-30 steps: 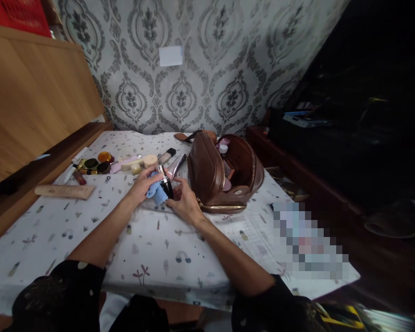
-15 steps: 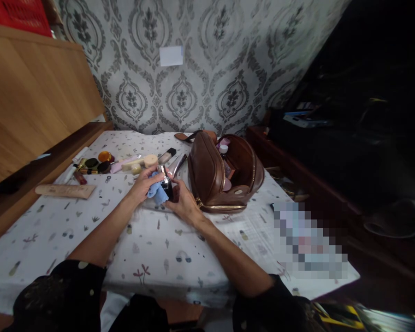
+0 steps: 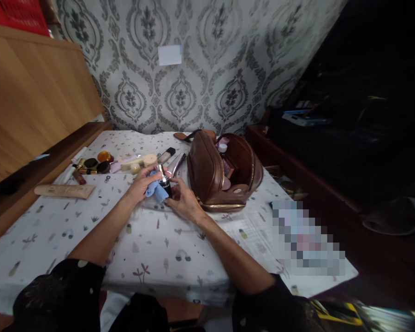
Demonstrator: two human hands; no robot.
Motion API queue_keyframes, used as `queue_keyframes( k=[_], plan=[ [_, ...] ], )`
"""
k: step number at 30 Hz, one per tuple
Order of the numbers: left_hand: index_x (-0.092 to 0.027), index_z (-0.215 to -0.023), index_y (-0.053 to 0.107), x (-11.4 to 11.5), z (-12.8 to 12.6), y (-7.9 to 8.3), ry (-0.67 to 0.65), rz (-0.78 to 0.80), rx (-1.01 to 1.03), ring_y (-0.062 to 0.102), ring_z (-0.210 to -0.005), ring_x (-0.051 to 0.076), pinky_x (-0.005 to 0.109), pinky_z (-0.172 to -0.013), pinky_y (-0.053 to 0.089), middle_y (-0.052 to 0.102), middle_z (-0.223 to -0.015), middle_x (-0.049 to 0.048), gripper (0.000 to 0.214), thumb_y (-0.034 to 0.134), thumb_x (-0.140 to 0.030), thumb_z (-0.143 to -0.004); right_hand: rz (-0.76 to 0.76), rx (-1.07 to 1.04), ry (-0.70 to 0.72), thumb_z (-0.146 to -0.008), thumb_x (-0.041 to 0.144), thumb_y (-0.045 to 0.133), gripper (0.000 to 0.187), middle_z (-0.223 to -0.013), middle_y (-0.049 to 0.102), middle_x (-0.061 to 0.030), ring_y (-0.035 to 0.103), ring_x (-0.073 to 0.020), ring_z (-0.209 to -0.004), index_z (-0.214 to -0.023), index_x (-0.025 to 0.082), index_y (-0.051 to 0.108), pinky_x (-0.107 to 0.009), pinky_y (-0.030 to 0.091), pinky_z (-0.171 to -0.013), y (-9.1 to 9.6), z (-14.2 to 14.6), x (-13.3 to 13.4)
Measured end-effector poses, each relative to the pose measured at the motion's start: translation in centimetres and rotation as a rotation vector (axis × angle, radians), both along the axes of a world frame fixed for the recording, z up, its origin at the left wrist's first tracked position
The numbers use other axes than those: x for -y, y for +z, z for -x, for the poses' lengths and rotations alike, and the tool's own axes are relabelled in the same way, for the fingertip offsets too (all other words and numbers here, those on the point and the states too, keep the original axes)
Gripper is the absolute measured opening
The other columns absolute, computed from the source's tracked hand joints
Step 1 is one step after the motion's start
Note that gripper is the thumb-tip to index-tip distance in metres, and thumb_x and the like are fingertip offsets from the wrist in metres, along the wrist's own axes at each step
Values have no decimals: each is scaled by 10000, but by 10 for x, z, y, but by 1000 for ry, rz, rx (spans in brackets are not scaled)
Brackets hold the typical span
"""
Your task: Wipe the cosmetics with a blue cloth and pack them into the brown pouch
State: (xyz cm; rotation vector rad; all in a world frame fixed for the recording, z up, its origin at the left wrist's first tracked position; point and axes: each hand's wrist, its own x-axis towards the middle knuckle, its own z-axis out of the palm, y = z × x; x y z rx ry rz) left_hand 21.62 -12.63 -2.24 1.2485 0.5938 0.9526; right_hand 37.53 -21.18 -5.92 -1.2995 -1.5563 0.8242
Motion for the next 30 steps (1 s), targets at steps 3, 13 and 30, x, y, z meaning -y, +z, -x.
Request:
queue_keyframes(
  k=[3, 13, 30],
  plan=[
    [-162, -1009, 708, 1, 0, 0, -22, 1, 11, 753, -767, 197, 264, -685, 595, 778, -849, 55, 416, 847, -385, -687, -10, 65, 3, -693, 254, 792, 721, -991, 656, -28, 617, -192, -859, -1340, 194, 478, -334, 486, -784, 3, 2, 3],
    [-179, -1016, 707, 2, -2, -2, -26, -8, 28, 744, -818, 177, 245, -737, 591, 776, -900, 45, 452, 880, -386, -653, 43, 42, -53, -716, 195, 745, 654, -885, 631, 23, 612, -171, -773, -1300, 215, 451, -317, 471, -745, 3, 3, 5],
    [-174, -973, 735, 3, -1, 0, -59, -22, -17, 719, -761, 164, 242, -703, 578, 765, -874, 44, 397, 859, -398, -670, 11, -118, 22, -666, 248, 788, 542, -934, 630, -17, 604, -180, -818, -1147, 185, 546, -324, 504, -740, 3, 6, 2]
  ],
)
